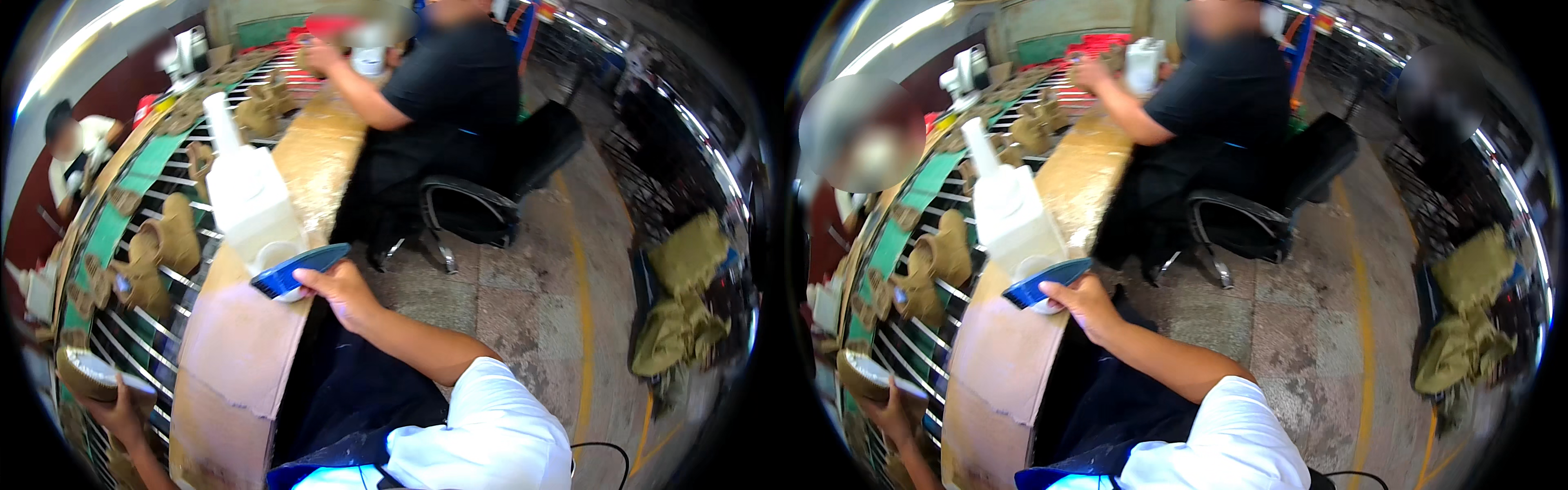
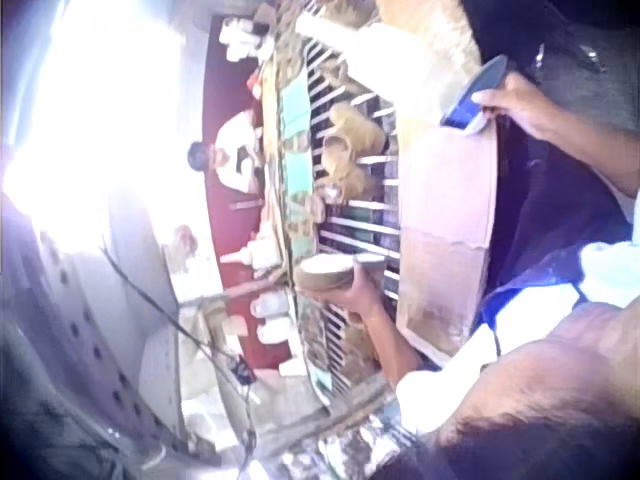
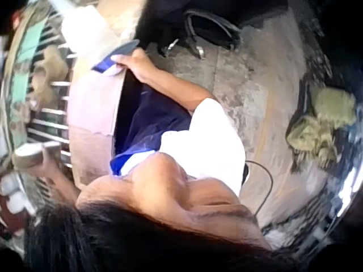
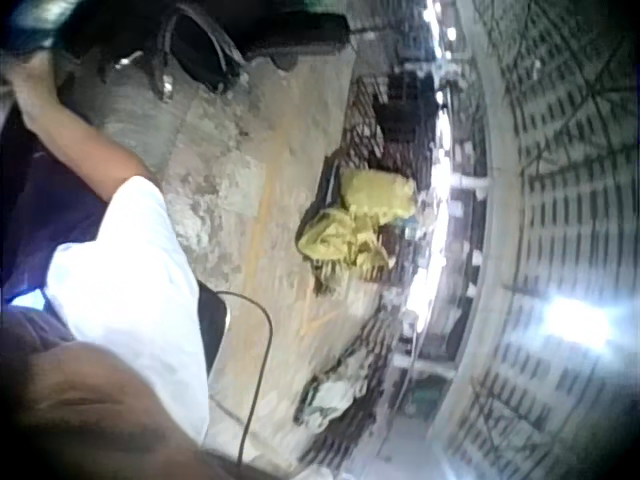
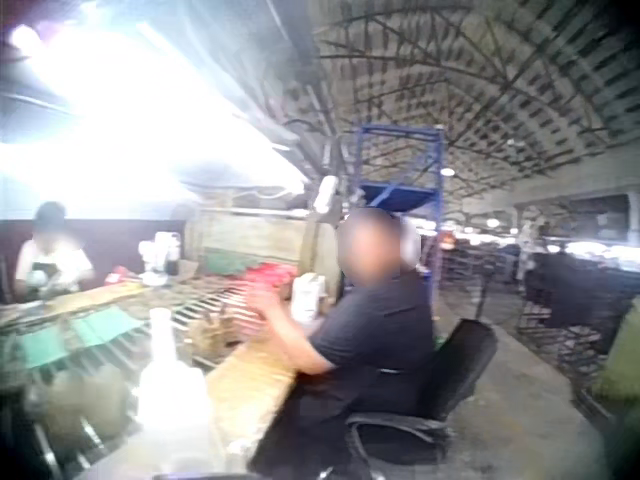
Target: The person applies glue to the sole of a beige boot using a blue brush. They repeatedly dip the brush into a white container and spread the adhesive along the edge of the boot's sole. The person handles multiple boots one by one, placing them on a metal rack after application.
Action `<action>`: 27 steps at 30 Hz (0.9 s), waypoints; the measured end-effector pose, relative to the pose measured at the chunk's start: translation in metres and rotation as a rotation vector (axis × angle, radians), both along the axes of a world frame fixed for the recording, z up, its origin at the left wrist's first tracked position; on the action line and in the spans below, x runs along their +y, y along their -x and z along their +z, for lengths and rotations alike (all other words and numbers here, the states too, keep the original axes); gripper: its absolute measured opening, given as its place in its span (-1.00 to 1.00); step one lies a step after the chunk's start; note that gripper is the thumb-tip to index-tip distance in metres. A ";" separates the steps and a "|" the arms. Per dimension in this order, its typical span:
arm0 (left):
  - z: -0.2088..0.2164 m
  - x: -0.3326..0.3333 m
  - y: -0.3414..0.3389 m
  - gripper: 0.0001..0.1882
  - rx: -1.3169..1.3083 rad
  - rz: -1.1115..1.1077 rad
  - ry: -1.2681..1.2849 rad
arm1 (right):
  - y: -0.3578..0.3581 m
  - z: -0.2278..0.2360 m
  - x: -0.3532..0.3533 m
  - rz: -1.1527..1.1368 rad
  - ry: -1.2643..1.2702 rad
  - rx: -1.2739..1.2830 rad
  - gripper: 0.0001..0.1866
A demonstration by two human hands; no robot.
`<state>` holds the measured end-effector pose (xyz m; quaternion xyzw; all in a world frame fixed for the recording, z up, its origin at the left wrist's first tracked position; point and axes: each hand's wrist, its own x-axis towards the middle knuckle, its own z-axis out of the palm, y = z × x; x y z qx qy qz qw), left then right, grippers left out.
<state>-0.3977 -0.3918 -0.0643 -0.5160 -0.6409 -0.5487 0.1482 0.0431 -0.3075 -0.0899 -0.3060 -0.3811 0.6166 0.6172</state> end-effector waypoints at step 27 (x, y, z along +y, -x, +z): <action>-0.028 -0.020 -0.098 -0.49 -0.058 -0.584 0.546 | 0.032 0.028 0.050 -0.360 -0.732 -1.654 -0.80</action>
